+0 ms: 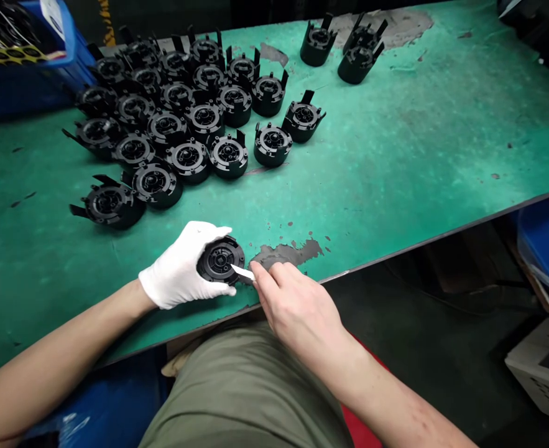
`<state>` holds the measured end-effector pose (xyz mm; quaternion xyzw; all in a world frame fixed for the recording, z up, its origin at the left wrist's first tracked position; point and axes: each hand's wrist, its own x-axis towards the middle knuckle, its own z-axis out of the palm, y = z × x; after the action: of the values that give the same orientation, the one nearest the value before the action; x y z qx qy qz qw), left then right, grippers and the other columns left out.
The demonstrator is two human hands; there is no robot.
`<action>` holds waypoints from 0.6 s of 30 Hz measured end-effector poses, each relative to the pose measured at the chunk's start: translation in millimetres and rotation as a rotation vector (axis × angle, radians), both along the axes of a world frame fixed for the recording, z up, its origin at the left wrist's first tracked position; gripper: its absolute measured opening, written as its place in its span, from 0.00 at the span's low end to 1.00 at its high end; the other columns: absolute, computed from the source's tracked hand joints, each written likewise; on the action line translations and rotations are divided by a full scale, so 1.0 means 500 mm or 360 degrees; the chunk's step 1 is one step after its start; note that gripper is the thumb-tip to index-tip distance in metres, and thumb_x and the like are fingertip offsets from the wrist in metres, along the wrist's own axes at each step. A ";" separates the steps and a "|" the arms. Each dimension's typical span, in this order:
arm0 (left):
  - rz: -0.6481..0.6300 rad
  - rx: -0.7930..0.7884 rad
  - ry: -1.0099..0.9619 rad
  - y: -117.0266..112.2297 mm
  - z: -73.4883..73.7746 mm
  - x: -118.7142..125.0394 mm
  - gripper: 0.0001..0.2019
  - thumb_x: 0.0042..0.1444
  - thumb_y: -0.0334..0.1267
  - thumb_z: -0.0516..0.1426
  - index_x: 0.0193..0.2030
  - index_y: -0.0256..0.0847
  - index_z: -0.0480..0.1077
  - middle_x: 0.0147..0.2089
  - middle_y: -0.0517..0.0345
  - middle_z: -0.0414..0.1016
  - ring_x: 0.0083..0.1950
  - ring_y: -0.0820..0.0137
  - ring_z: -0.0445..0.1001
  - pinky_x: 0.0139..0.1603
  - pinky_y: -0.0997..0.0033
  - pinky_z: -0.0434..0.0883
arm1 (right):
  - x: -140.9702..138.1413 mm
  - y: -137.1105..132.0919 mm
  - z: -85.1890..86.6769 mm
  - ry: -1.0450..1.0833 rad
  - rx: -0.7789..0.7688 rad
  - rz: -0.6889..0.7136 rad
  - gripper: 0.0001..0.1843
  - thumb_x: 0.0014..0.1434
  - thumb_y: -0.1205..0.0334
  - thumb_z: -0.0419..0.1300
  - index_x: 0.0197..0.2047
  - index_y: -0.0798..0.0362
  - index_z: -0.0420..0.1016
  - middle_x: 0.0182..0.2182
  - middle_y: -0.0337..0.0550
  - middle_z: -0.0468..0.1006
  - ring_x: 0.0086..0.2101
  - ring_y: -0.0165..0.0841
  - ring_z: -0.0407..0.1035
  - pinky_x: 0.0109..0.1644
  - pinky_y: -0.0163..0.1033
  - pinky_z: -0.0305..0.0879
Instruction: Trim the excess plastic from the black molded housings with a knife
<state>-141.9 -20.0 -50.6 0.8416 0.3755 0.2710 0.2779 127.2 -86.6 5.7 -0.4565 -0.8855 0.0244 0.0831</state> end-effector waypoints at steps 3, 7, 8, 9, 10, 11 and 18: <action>0.0008 -0.0013 0.0018 0.000 0.000 -0.001 0.55 0.48 0.64 0.77 0.76 0.42 0.62 0.64 0.39 0.74 0.65 0.44 0.74 0.67 0.41 0.77 | -0.001 0.002 0.007 -0.0067 0.0003 0.0017 0.16 0.80 0.66 0.55 0.64 0.58 0.77 0.34 0.41 0.72 0.34 0.37 0.66 0.36 0.44 0.60; 0.0038 -0.0053 0.0059 0.000 0.001 -0.001 0.56 0.45 0.64 0.79 0.75 0.44 0.64 0.64 0.40 0.74 0.66 0.42 0.74 0.69 0.39 0.76 | 0.000 0.009 0.015 -0.0122 -0.0013 0.0037 0.14 0.76 0.69 0.57 0.59 0.56 0.78 0.33 0.42 0.72 0.34 0.38 0.65 0.35 0.45 0.57; 0.0046 -0.0054 0.0068 -0.001 0.001 -0.001 0.56 0.44 0.64 0.79 0.75 0.44 0.64 0.64 0.40 0.74 0.66 0.42 0.74 0.69 0.38 0.75 | 0.000 0.012 0.017 -0.0125 -0.0014 0.0047 0.14 0.74 0.70 0.57 0.59 0.56 0.78 0.34 0.42 0.72 0.34 0.38 0.64 0.35 0.45 0.57; 0.0053 -0.0056 0.0072 -0.001 0.000 0.000 0.56 0.44 0.63 0.79 0.75 0.45 0.64 0.64 0.40 0.74 0.66 0.42 0.74 0.69 0.38 0.75 | 0.000 0.015 0.018 -0.0132 -0.0010 0.0052 0.14 0.73 0.70 0.58 0.58 0.56 0.78 0.34 0.42 0.73 0.34 0.38 0.64 0.36 0.45 0.57; 0.0060 -0.0060 0.0070 -0.002 0.000 0.000 0.57 0.43 0.62 0.80 0.75 0.45 0.63 0.64 0.40 0.74 0.66 0.42 0.74 0.69 0.38 0.75 | 0.000 0.018 0.019 -0.0145 -0.0006 0.0053 0.14 0.73 0.71 0.58 0.58 0.56 0.78 0.34 0.42 0.73 0.34 0.38 0.64 0.36 0.45 0.58; 0.0063 -0.0067 0.0066 -0.002 0.000 0.001 0.57 0.43 0.61 0.80 0.75 0.45 0.64 0.64 0.40 0.74 0.65 0.42 0.74 0.69 0.38 0.76 | 0.000 0.022 0.020 -0.0163 -0.0004 0.0051 0.14 0.72 0.71 0.59 0.58 0.56 0.78 0.34 0.42 0.73 0.34 0.38 0.65 0.36 0.45 0.57; 0.0064 -0.0106 0.0041 -0.002 0.001 0.004 0.54 0.43 0.59 0.81 0.73 0.45 0.65 0.63 0.41 0.74 0.65 0.44 0.74 0.69 0.41 0.76 | -0.008 0.023 0.027 -0.0281 0.0024 0.0018 0.16 0.70 0.74 0.59 0.58 0.56 0.78 0.34 0.43 0.72 0.34 0.39 0.64 0.37 0.46 0.56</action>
<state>-140.1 -20.9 -50.2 0.8277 0.4046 0.2530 0.2954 123.4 -75.1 19.3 -0.4513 -0.8920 -0.0223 0.0081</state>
